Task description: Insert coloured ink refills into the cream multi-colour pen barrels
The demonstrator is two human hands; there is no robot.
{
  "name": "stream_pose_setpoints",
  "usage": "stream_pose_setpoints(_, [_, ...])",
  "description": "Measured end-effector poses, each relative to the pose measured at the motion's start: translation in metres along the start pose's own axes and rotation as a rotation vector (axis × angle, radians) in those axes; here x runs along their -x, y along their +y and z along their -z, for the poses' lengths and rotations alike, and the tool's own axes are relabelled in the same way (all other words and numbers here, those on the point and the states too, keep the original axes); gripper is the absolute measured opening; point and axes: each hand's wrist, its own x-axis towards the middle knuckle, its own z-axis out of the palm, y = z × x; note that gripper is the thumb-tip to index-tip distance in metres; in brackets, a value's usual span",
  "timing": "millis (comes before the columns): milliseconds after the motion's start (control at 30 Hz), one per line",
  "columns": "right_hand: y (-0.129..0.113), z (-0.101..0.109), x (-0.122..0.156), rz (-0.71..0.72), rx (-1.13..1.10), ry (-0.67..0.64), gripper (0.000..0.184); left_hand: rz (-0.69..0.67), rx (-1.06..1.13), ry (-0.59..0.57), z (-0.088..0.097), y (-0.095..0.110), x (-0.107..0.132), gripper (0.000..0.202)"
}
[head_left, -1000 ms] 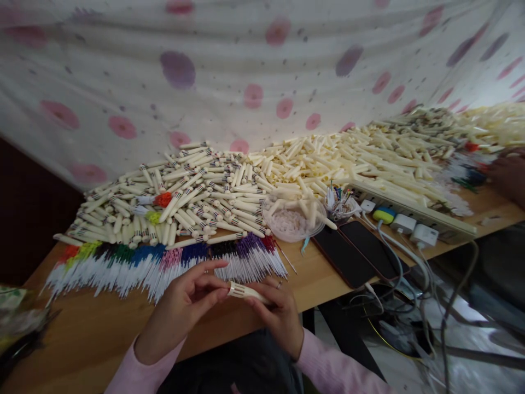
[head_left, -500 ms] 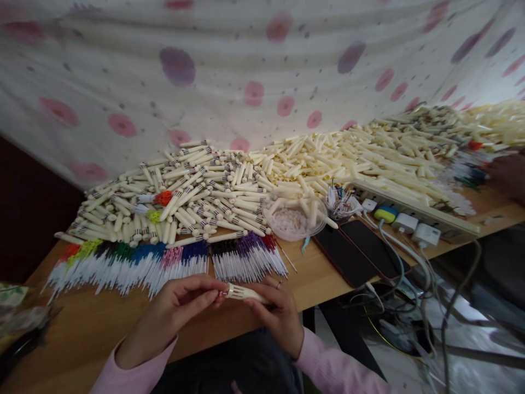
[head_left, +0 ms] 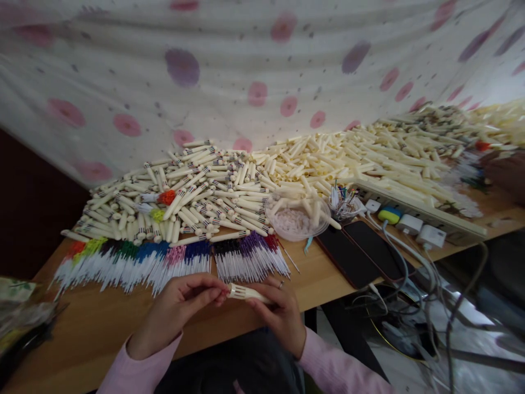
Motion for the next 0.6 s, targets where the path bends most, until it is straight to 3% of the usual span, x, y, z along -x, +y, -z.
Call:
stream_pose_setpoints(467, [-0.0018,0.0004,0.0000,0.029,0.017,-0.010,0.026,0.001,-0.075,0.042,-0.0019,-0.0014,0.0028,0.009])
stream_pose_setpoints(600, [-0.0024,0.0003,0.0002,0.018,0.022,-0.010,0.025,-0.003,0.001,0.086,-0.0091,0.0000,0.0027,0.011])
